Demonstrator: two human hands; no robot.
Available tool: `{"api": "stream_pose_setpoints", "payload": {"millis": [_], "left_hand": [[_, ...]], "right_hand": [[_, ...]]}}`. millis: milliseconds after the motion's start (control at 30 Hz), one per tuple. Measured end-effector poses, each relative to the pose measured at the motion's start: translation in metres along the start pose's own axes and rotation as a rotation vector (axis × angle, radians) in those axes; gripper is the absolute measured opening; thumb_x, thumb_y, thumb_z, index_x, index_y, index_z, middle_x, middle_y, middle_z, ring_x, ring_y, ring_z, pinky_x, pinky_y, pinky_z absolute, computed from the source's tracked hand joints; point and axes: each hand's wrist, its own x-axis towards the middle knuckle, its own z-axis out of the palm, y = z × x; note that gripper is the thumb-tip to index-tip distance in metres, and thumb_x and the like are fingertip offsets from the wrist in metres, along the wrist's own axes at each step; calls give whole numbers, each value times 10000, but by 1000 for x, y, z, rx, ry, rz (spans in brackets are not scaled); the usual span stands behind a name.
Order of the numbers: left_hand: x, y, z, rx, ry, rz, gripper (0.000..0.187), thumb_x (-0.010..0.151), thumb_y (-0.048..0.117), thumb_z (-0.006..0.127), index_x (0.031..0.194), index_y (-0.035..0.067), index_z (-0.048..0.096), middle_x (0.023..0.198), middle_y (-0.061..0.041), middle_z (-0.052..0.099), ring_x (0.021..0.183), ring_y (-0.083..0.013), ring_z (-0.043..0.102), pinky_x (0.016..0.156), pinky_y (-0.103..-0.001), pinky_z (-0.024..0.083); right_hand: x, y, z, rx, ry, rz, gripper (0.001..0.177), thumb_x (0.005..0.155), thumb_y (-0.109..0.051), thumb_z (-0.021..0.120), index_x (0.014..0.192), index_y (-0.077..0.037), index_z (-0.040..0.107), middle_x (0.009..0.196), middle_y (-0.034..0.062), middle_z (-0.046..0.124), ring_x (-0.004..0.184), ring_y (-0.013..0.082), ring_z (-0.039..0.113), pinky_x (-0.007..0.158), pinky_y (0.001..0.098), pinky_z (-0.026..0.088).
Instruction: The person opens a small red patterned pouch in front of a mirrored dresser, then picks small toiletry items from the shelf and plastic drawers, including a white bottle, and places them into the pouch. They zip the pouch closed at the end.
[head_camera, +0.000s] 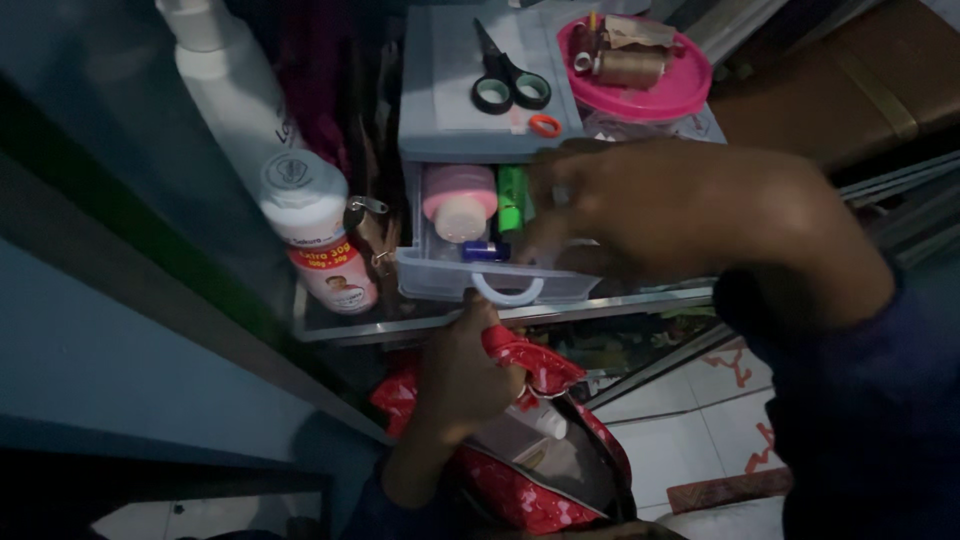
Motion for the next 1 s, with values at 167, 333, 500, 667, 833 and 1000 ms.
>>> {"api": "stream_pose_setpoints", "payload": {"millis": [167, 333, 500, 667, 833, 1000], "left_hand": [[2, -4, 2, -14, -78, -116, 237, 670, 106, 713, 889, 53, 642, 782, -169, 709, 768, -364, 734, 689, -436, 578], [3, -1, 4, -53, -75, -93, 241, 693, 147, 749, 845, 50, 590, 738, -151, 685, 731, -347, 715, 653, -437, 561], [5, 0, 5, -43, -123, -195, 250, 648, 133, 746, 817, 24, 598, 725, -156, 683, 724, -359, 719, 639, -460, 558], [8, 1, 10, -1, -104, -131, 439, 613, 134, 742, 1028, 11, 664, 814, -201, 702, 795, -402, 715, 711, -473, 577], [5, 7, 18, -6, 37, 32, 467, 599, 130, 744, 1046, 12, 686, 901, -246, 708, 824, -421, 713, 712, -469, 579], [3, 16, 20, -193, -65, -63, 561, 608, 131, 699, 1162, 47, 678, 892, -202, 744, 827, -359, 763, 703, -430, 600]], "right_hand": [[10, -4, -1, -15, -223, 282, 247, 978, -353, 629, 1192, -296, 737, 1223, 41, 613, 984, 249, 696, 810, 405, 571], [7, -16, 3, -126, -20, 252, 379, 870, -275, 675, 1237, -179, 656, 1249, 175, 604, 936, 345, 713, 732, 445, 592], [-3, -29, 9, -170, 240, 211, 439, 832, -72, 662, 1269, -90, 625, 1191, 234, 599, 931, 387, 704, 685, 459, 587], [-20, -47, 14, -242, 410, 162, 445, 762, -21, 666, 1203, -69, 630, 1161, 189, 598, 988, 352, 678, 713, 423, 580], [-40, -69, 21, -225, 523, 156, 418, 743, -113, 718, 1146, -69, 619, 1177, 121, 611, 1017, 307, 664, 750, 410, 560], [-74, -83, 31, -194, 694, 224, 308, 822, -85, 758, 1110, -59, 652, 1179, 151, 665, 978, 293, 697, 734, 384, 575]]}}
